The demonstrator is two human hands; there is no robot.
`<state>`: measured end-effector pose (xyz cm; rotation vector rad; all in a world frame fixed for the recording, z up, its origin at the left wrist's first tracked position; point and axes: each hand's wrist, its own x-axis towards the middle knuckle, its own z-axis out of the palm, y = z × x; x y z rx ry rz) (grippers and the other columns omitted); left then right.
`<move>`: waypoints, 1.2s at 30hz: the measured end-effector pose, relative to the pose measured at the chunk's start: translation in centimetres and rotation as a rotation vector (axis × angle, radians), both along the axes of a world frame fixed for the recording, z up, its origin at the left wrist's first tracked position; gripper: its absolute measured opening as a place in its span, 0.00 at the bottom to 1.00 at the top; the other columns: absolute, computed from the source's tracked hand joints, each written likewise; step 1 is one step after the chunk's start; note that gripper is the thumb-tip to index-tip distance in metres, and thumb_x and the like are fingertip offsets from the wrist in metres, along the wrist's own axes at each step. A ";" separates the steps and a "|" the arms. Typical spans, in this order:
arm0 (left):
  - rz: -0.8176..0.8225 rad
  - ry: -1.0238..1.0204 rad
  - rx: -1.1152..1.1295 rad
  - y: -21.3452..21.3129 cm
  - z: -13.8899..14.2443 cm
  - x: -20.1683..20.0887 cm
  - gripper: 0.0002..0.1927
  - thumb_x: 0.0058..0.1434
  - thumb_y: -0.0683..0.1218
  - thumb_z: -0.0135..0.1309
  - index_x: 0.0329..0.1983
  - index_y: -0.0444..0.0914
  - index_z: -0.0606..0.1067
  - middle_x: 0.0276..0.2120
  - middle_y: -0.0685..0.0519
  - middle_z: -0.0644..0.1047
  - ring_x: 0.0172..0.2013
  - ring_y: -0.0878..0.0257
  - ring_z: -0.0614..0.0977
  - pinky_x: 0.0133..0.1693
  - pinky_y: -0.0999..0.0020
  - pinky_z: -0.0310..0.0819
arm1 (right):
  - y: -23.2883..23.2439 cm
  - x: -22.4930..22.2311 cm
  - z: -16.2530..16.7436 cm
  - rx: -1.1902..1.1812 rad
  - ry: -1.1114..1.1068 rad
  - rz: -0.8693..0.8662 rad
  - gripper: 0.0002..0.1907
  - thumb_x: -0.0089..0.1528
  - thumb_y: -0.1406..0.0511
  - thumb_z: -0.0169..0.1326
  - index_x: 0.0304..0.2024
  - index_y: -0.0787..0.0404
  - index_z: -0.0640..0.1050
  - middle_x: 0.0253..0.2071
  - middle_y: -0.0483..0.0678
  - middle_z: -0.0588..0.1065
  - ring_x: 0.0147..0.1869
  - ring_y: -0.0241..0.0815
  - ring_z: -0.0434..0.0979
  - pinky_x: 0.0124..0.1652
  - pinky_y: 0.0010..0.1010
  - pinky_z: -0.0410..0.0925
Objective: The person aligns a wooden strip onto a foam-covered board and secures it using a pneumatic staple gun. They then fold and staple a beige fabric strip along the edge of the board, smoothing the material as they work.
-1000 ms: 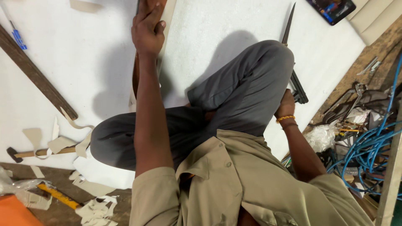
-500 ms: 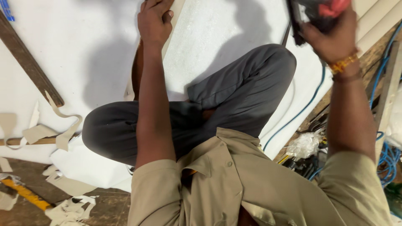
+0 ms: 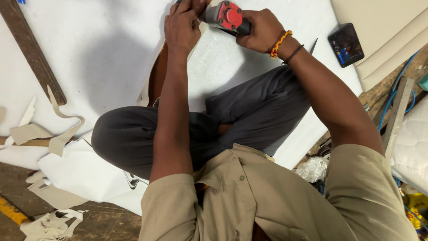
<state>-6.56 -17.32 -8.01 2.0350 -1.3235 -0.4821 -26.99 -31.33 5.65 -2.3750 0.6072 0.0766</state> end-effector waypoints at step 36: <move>-0.057 -0.101 -0.026 -0.4 2.3 0.1 0.22 0.66 0.42 0.54 0.60 0.58 0.80 0.71 0.49 0.66 0.64 0.50 0.74 0.54 0.59 0.75 | 7.7 -7.5 8.9 1.640 -0.815 -0.136 0.57 0.63 0.31 0.25 0.77 0.68 0.53 0.80 0.61 0.52 0.85 0.50 0.50 0.78 0.50 0.51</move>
